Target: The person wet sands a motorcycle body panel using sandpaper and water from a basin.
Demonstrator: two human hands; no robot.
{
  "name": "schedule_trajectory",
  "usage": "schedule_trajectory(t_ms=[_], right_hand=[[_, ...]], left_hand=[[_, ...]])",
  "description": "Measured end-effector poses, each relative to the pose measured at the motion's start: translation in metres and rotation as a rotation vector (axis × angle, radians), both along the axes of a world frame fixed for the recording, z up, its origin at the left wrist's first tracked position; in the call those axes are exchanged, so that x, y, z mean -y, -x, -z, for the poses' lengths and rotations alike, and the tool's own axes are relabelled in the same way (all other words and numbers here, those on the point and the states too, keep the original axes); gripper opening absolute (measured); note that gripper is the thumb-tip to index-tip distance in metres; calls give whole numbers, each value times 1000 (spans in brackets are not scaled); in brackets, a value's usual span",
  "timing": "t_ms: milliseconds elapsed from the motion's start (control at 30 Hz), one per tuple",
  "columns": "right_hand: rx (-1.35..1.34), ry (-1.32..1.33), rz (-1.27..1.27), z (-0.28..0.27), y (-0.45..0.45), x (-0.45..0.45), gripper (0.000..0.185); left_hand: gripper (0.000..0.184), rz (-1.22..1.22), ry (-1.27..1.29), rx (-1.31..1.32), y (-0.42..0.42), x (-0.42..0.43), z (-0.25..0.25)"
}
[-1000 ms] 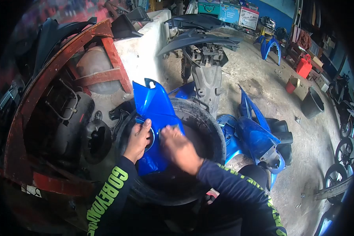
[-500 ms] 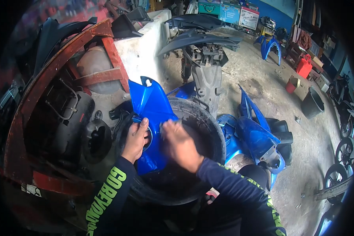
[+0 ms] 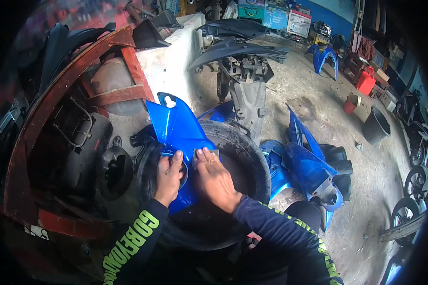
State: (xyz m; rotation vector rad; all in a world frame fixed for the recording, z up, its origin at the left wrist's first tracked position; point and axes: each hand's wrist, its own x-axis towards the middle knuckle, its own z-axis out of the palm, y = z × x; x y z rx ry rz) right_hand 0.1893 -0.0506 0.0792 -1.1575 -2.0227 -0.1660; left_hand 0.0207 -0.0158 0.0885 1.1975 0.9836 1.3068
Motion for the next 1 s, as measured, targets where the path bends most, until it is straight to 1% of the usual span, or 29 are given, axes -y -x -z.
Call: schedule_trajectory(t_ms=[33, 100, 133, 167, 233, 267, 367, 400, 433, 500, 533, 567, 633, 667, 700, 767, 833, 900, 967, 1000], right_hand=[[58, -7, -36, 1, -1, -1, 60], [-62, 26, 118, -1, -6, -19, 51], [-36, 95, 147, -10, -8, -23, 45], [-40, 101, 149, -3, -5, -18, 45], [-23, -12, 87, 7, 0, -9, 43], [82, 18, 54, 5, -4, -4, 47], [43, 72, 113, -7, -11, -16, 47], [25, 51, 120, -8, -6, -13, 47], [25, 25, 91, 1, -2, -5, 50], [115, -18, -16, 10, 0, 1, 54], [50, -14, 18, 7, -3, -6, 55], [-2, -16, 101, -6, -4, -12, 54], [119, -19, 151, -9, -12, -22, 53], [79, -7, 159, -6, -7, -14, 50], [138, -46, 118, 8, -4, -8, 47], [183, -16, 133, 5, -1, 0, 43], [134, 10, 256, -3, -6, -17, 38], [139, 4, 250, -2, -2, -9, 35], [170, -11, 143, 6, 6, 6, 37], [154, -3, 152, 6, 3, 3, 39]], left_hand=[[28, -20, 2, -57, 1, 0, 5], [27, -11, -11, -81, 2, -3, 15], [27, -19, -41, -55, -1, -3, 14], [28, -23, -73, -32, -2, -2, 12], [27, -52, -70, -68, -3, 1, 12], [27, -83, -58, -107, -4, 3, 13], [27, -77, -71, -42, -7, 4, 9], [26, -51, -63, -16, -5, 3, 10], [26, -50, -69, -15, -5, 2, 10], [27, -46, -47, -7, -5, 2, 12], [27, -45, -48, -8, -6, 1, 11], [27, -50, -58, -15, -6, 2, 10], [27, -56, -60, -24, -6, 5, 12], [27, -55, -66, -17, -7, 5, 11], [27, -56, -75, -6, -9, 3, 9], [27, -61, -85, 15, -11, 3, 9], [28, -70, -84, 26, -8, 6, 11], [27, -34, -50, 38, -5, 9, 7], [28, -50, -34, -29, -5, 8, 7], [28, -38, -45, -2, -4, 7, 10]])
